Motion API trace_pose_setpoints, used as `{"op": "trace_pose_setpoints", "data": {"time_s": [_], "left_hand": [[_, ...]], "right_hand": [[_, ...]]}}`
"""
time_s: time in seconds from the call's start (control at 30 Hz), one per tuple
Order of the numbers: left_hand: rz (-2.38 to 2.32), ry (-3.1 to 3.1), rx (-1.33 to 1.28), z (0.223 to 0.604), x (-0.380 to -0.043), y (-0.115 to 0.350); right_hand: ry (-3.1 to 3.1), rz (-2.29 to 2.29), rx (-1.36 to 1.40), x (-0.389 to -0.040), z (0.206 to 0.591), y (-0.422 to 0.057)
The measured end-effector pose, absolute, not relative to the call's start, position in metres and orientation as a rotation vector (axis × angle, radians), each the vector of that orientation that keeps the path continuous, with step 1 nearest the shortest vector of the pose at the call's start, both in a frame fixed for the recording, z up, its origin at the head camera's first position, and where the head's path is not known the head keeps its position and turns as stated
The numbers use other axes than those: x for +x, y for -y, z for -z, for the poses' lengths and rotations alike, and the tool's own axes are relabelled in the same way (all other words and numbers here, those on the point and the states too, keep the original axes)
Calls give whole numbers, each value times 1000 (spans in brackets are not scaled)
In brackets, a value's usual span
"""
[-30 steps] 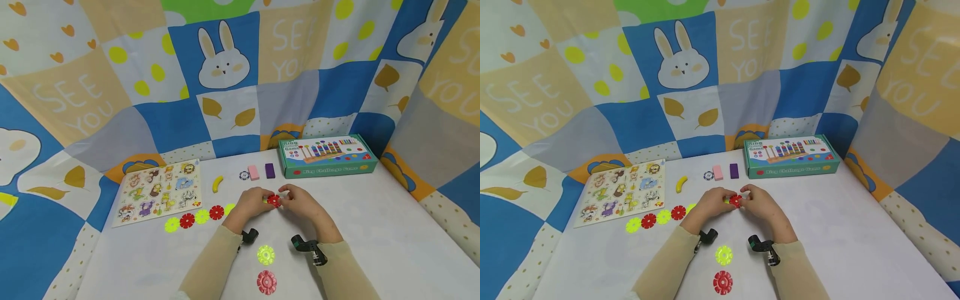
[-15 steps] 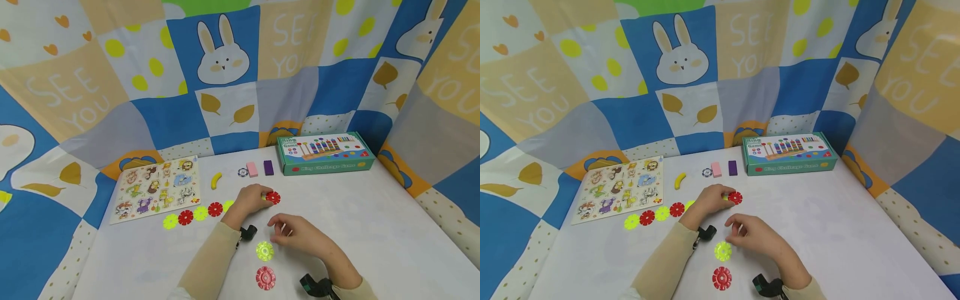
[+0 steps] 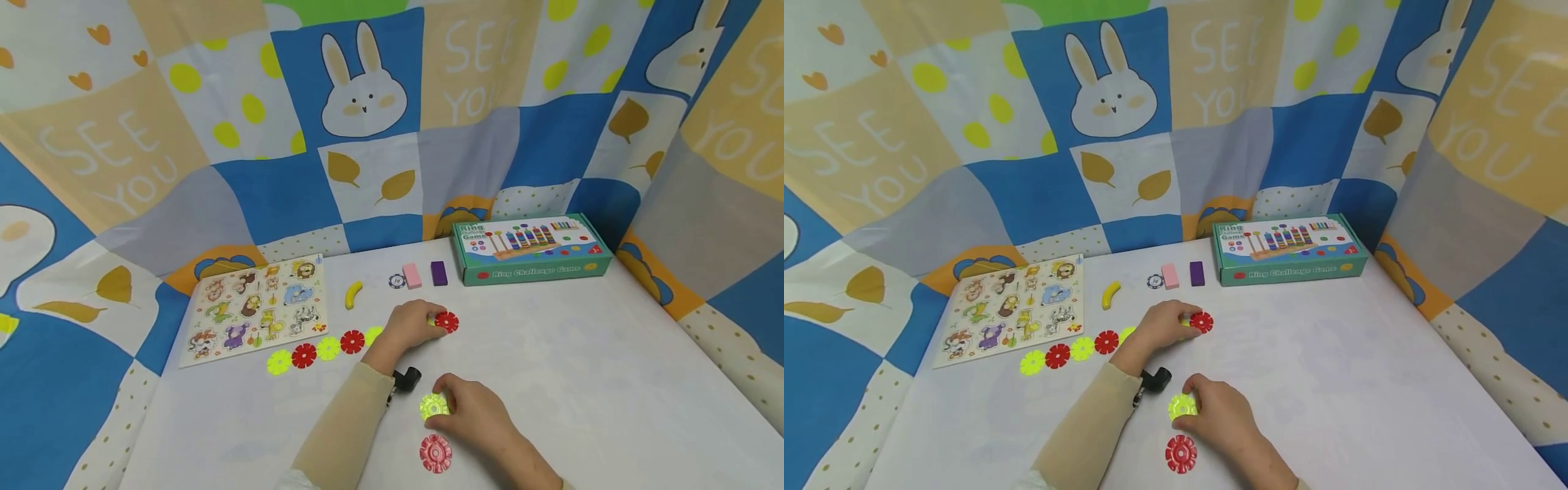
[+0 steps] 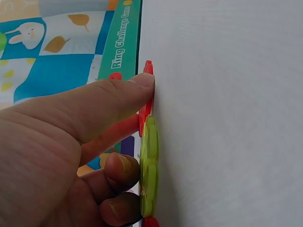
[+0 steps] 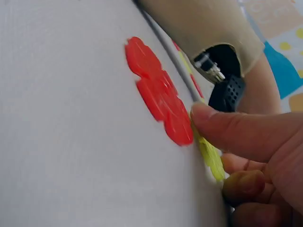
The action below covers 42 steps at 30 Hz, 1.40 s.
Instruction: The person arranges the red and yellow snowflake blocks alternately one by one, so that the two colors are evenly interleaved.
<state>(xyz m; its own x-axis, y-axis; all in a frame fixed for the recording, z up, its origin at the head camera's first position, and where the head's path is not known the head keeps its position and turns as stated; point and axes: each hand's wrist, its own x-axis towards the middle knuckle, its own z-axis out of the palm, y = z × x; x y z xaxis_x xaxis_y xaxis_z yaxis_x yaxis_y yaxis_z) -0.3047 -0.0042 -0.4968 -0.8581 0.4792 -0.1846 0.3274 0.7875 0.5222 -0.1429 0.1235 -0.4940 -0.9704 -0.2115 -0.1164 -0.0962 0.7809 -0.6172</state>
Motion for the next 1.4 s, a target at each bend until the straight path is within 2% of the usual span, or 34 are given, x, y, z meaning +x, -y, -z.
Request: {"op": "trace_pose_setpoints", "data": {"time_s": [0.23, 0.4, 0.8, 1.03, 1.23, 1.4], "left_hand": [[-701, -2677, 632, 498, -305, 5], [-690, -2681, 629, 496, -304, 5], [-675, -2680, 594, 495, -304, 4], [-701, -2668, 597, 494, -304, 2], [-707, -2681, 607, 499, -306, 2], [-685, -2691, 647, 501, -306, 3]], "right_hand": [[-2765, 980, -208, -144, 491, -120], [-2596, 1173, -246, -149, 481, -128], [-2355, 1548, -194, -180, 407, -166], [-2468, 1554, -67, -203, 384, -191], [-2507, 1535, 23, -223, 387, -209], [-2475, 1581, 64, -244, 419, -217]]}}
